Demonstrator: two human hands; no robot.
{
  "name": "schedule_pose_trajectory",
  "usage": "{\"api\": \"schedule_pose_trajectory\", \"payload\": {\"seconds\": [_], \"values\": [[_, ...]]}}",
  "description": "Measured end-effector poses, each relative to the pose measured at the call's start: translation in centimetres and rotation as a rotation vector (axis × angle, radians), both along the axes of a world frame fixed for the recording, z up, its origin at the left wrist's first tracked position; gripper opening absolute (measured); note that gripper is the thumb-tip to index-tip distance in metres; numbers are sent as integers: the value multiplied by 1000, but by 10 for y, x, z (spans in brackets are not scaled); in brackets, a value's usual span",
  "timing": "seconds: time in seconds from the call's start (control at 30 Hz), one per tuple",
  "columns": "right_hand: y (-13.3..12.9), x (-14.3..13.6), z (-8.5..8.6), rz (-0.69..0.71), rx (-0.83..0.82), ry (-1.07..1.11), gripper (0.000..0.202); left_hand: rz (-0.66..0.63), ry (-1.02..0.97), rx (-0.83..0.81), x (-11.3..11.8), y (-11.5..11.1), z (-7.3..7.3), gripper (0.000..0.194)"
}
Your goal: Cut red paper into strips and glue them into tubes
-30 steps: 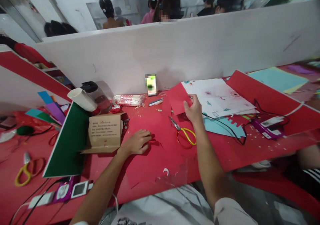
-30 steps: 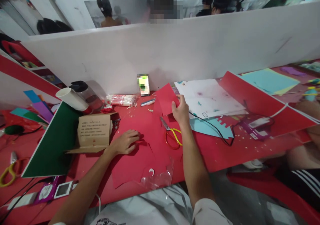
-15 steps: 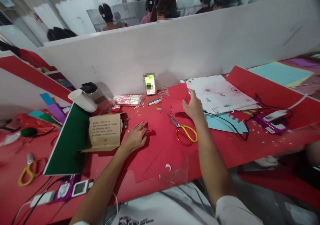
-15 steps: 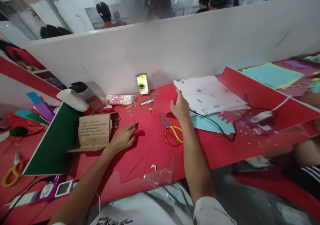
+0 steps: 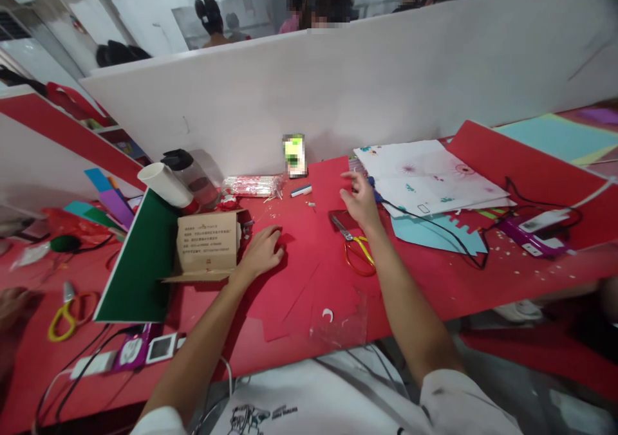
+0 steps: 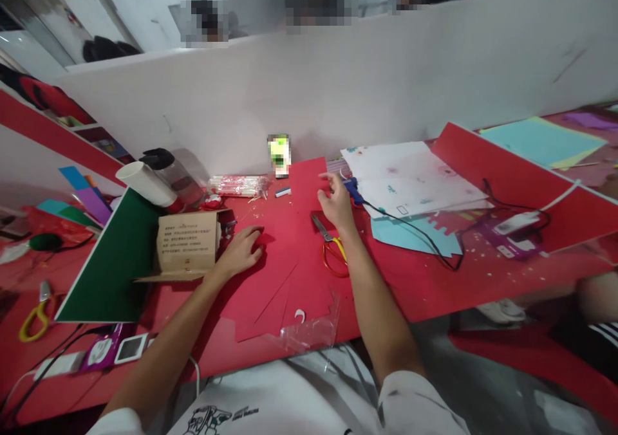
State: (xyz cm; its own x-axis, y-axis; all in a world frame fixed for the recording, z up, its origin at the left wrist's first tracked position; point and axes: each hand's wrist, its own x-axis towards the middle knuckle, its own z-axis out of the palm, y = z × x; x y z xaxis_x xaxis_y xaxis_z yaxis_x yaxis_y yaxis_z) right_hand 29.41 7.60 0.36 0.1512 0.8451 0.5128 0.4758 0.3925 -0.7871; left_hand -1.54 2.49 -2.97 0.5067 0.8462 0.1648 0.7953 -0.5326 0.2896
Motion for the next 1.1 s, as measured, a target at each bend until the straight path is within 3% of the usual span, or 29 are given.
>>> {"api": "schedule_pose_trajectory", "payload": {"seconds": [0.07,0.13,0.23,0.43,0.73,0.87,0.97,1.03,1.1], "values": [[3,-13,-4,35,-37,121,30,-3,9,3,0,1,2,42],[4,-26,-9,123,-133,230,27,-2,29,12,1,2,4,40],[4,-43,-18,259,-285,315,34,19,53,6,2,1,7,34],[7,-67,-35,356,-416,335,49,69,95,-28,6,-6,17,16],[19,-102,-44,441,-502,216,66,18,10,-230,4,-18,37,18],[15,-110,-39,488,-517,186,67,-88,-146,-312,3,-20,42,12],[9,-104,-25,592,-579,205,58,-147,-339,-354,5,-18,38,6],[4,-92,-12,665,-648,254,55,-94,-504,-370,7,-15,32,8],[-2,-73,-2,723,-707,267,66,38,-711,-376,8,-10,25,16]]}}
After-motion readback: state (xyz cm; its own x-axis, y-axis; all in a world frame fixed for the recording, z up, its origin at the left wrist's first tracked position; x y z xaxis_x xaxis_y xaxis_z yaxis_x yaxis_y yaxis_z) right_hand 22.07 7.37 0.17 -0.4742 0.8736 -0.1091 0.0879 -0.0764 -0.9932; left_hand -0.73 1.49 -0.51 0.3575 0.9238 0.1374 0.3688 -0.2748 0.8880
